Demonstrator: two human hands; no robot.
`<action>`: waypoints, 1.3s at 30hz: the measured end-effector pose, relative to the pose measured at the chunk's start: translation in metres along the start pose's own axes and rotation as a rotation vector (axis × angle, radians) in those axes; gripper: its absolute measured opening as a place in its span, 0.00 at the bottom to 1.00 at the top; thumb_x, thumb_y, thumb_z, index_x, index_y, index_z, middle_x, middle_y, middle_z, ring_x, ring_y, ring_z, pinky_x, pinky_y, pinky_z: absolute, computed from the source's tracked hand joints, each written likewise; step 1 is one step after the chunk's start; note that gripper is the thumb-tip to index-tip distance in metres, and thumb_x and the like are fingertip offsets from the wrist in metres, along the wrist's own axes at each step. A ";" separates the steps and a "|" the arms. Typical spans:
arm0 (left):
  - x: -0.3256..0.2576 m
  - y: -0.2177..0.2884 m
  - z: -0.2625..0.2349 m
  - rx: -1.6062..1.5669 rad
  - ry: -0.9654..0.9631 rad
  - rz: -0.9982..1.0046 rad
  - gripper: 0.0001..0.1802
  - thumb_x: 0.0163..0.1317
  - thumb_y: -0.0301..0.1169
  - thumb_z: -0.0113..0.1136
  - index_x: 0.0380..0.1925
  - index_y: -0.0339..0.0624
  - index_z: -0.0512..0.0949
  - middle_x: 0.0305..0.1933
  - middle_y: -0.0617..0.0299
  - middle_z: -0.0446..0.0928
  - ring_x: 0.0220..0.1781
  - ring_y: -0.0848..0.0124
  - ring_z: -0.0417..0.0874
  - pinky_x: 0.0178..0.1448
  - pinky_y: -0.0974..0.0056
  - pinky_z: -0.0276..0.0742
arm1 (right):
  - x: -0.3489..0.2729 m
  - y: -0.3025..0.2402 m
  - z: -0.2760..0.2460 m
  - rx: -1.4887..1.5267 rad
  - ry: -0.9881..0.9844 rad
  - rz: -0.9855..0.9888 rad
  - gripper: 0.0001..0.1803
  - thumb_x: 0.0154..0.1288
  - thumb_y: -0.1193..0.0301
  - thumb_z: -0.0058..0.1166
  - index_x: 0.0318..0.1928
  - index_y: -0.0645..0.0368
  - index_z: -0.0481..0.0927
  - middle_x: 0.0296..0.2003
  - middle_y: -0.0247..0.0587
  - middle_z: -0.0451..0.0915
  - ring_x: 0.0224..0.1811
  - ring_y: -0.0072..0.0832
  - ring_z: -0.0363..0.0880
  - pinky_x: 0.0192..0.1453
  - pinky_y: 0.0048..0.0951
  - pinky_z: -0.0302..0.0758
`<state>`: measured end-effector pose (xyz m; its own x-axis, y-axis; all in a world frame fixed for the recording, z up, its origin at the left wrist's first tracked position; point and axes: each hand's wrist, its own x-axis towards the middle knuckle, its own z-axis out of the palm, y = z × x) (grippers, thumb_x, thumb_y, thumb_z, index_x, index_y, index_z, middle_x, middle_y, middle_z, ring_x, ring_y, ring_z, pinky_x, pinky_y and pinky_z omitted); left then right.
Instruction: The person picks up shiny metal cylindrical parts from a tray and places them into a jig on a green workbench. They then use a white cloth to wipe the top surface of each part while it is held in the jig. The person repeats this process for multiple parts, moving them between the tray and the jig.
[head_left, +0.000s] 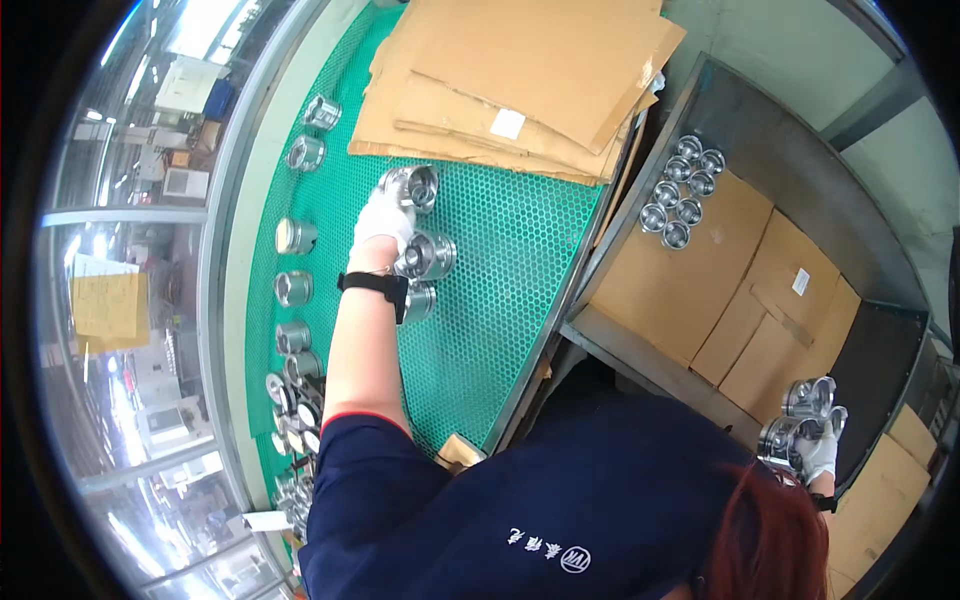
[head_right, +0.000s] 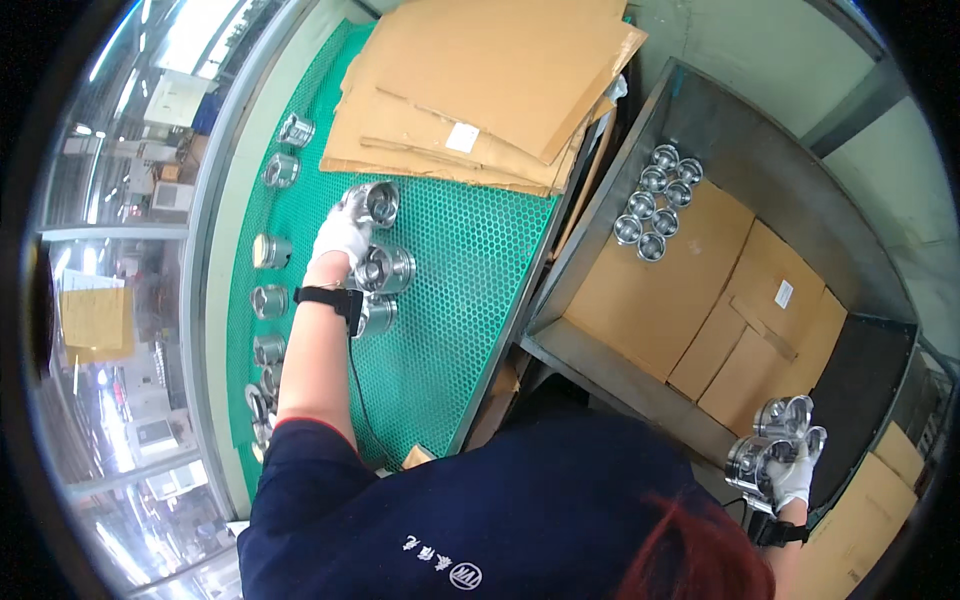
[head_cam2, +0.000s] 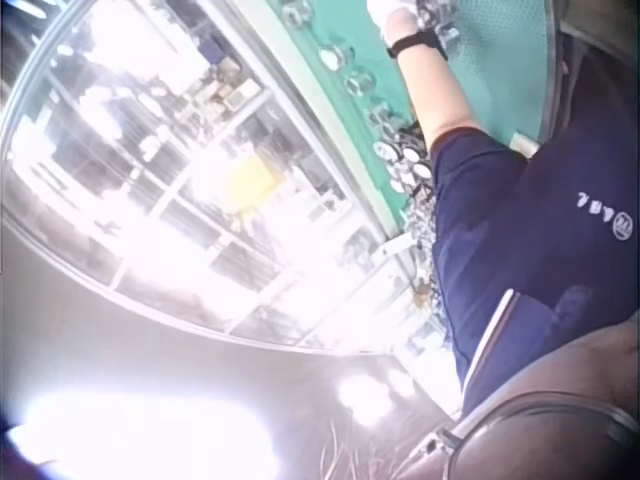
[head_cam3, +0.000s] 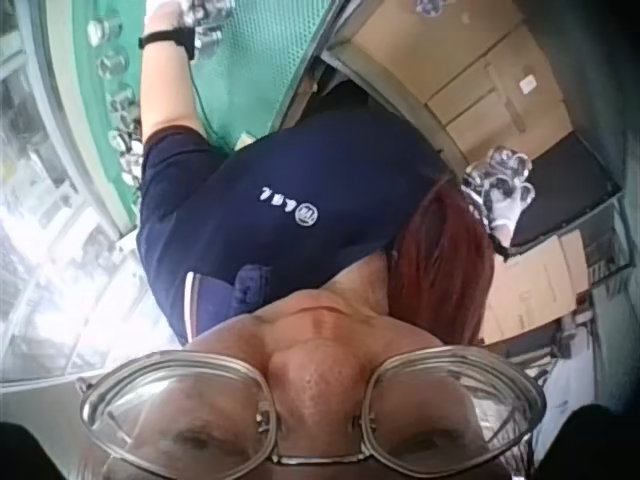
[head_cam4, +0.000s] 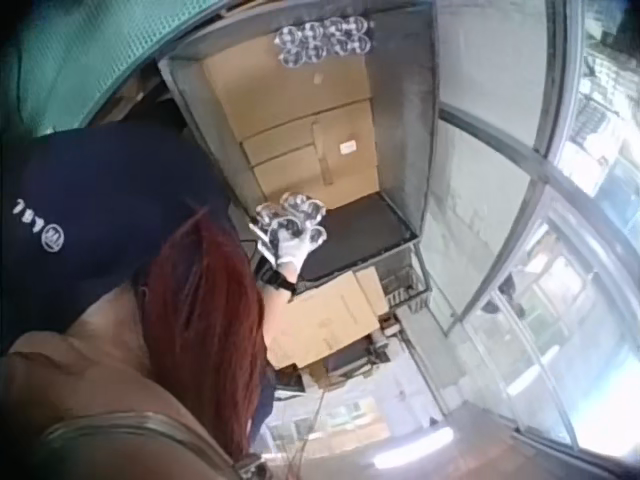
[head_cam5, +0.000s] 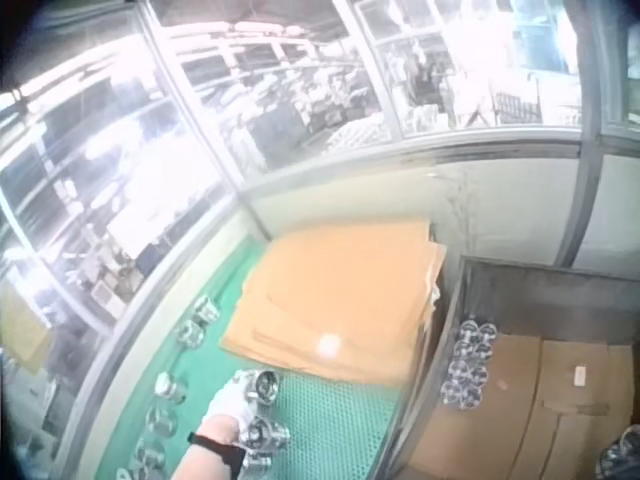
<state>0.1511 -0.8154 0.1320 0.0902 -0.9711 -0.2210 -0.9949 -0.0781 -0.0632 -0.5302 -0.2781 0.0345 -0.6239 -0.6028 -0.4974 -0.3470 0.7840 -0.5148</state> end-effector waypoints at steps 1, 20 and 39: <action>0.012 0.000 0.004 0.086 -0.027 0.100 0.27 0.65 0.39 0.60 0.65 0.55 0.75 0.71 0.49 0.73 0.63 0.45 0.81 0.69 0.52 0.76 | -0.004 -0.004 0.007 0.088 -0.032 0.012 0.30 0.51 0.80 0.64 0.58 0.62 0.75 0.39 0.37 0.84 0.41 0.30 0.82 0.50 0.30 0.80; 0.021 -0.085 0.036 0.264 0.046 -0.035 0.28 0.61 0.51 0.67 0.58 0.53 0.84 0.78 0.53 0.64 0.77 0.43 0.62 0.75 0.47 0.68 | -0.068 -0.115 0.070 0.158 -0.082 0.100 0.22 0.57 0.79 0.63 0.54 0.63 0.77 0.38 0.37 0.85 0.39 0.24 0.82 0.46 0.27 0.79; -0.038 -0.056 0.062 -0.368 -0.206 -0.300 0.54 0.53 0.56 0.76 0.75 0.44 0.62 0.60 0.51 0.82 0.54 0.60 0.86 0.53 0.58 0.83 | -0.072 -0.083 0.068 -0.073 -0.027 -0.088 0.27 0.53 0.77 0.64 0.57 0.61 0.78 0.40 0.42 0.86 0.41 0.30 0.85 0.49 0.30 0.81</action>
<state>0.2057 -0.7600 0.0840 0.3437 -0.8322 -0.4350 -0.8704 -0.4563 0.1852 -0.4090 -0.3093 0.0658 -0.5696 -0.6731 -0.4717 -0.4506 0.7357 -0.5056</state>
